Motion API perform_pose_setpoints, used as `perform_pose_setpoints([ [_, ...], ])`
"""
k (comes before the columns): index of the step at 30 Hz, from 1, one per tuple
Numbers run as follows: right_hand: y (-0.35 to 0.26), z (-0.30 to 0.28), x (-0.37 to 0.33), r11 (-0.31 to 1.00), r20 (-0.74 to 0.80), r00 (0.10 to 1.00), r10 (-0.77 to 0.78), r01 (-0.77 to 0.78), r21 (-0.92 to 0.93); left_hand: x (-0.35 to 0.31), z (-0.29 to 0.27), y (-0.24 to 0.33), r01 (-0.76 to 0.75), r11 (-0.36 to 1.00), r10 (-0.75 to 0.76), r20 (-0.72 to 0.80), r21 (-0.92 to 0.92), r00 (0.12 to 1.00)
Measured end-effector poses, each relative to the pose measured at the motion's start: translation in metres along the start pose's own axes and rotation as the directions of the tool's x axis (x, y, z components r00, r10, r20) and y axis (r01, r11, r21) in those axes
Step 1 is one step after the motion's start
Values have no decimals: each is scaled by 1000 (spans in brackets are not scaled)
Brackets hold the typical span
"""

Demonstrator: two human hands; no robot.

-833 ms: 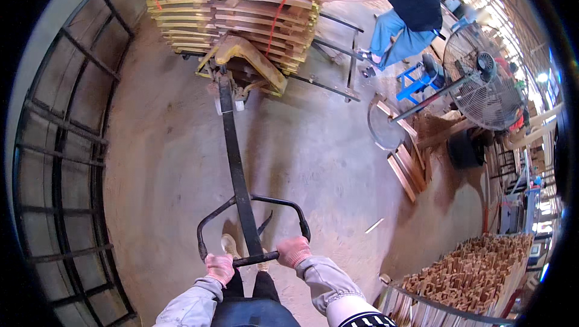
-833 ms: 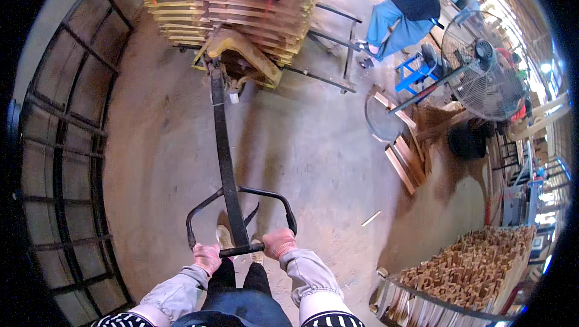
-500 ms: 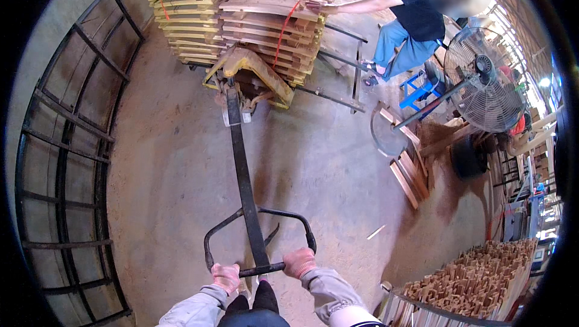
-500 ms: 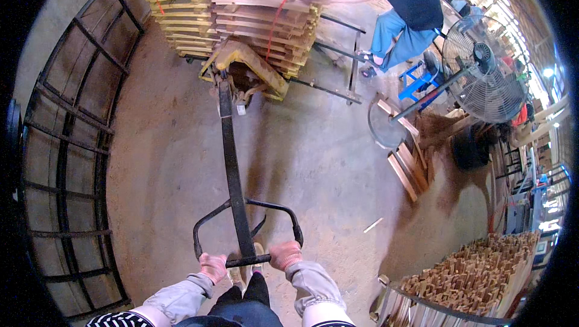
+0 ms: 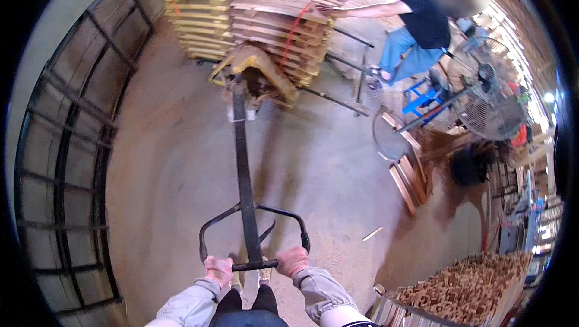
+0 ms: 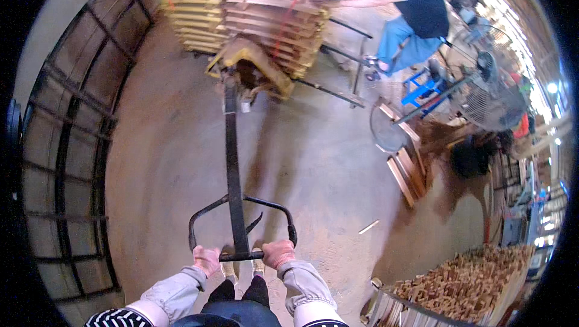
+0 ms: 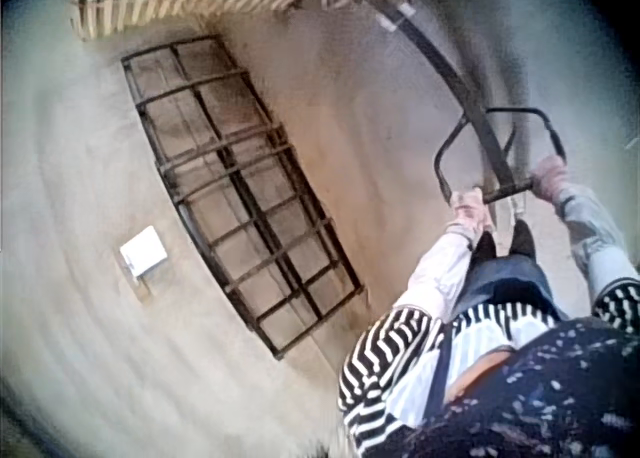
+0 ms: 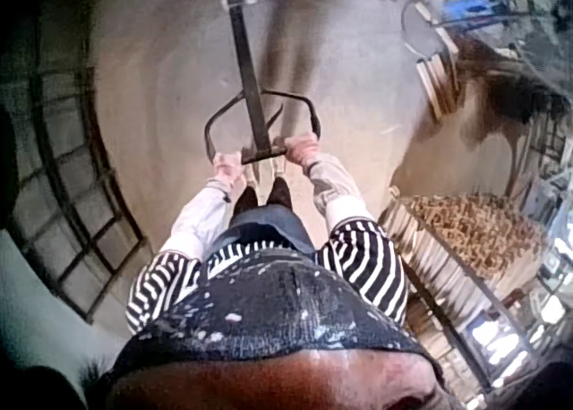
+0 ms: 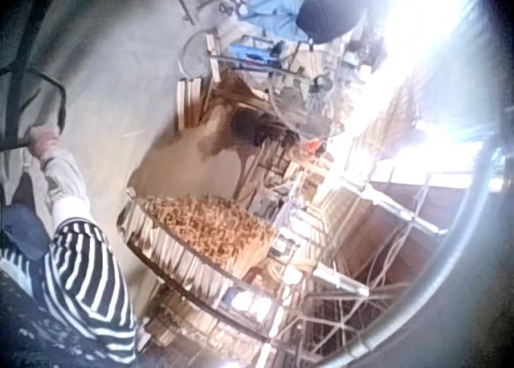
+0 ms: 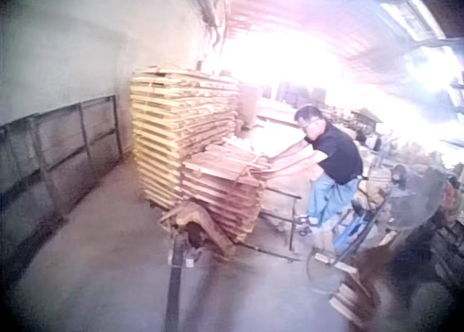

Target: The person operates a manual pallet jack to lift and move a large stack of lumber planks within a workshop. They engage the forks, pump the handle to raise the load, and pull the stack across the floor while coworkers stand nearby.

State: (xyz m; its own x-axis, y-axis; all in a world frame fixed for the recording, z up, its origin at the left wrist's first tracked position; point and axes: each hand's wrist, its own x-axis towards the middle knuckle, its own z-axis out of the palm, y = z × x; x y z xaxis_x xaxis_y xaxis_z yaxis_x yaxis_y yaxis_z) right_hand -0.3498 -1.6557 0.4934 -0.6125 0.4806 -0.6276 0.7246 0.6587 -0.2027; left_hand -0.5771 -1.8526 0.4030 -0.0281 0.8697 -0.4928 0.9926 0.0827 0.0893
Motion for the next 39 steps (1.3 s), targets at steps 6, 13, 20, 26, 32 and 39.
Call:
perform_pose_setpoints([
  [6, 0, 17, 0, 999, -51, 999, 12, -14, -42, -5, -41, 12, 76, 996, -70, 126, -40, 990],
  [13, 2, 24, 1, 998, -75, 997, 3, -8, -63, -6, -55, 20, 172, 985, -160, 215, -36, 963],
  [20, 3, 9, -1, 997, 62, 997, 39, -34, -66, 2, -46, 18, 105, 994, -106, 194, 16, 975],
  [26, 0, -7, 6, 998, 291, 956, 45, -31, -53, -2, -44, 15, 105, 994, -100, 244, -8, 964],
  [32, 0, -8, 5, 999, 329, 944, 38, -27, -39, -1, -51, 15, 57, 998, -63, 297, 28, 953],
  [39, -5, -19, -1, 999, 319, 947, 38, -25, -46, -3, -54, 13, 32, 997, -50, 288, 64, 956],
])
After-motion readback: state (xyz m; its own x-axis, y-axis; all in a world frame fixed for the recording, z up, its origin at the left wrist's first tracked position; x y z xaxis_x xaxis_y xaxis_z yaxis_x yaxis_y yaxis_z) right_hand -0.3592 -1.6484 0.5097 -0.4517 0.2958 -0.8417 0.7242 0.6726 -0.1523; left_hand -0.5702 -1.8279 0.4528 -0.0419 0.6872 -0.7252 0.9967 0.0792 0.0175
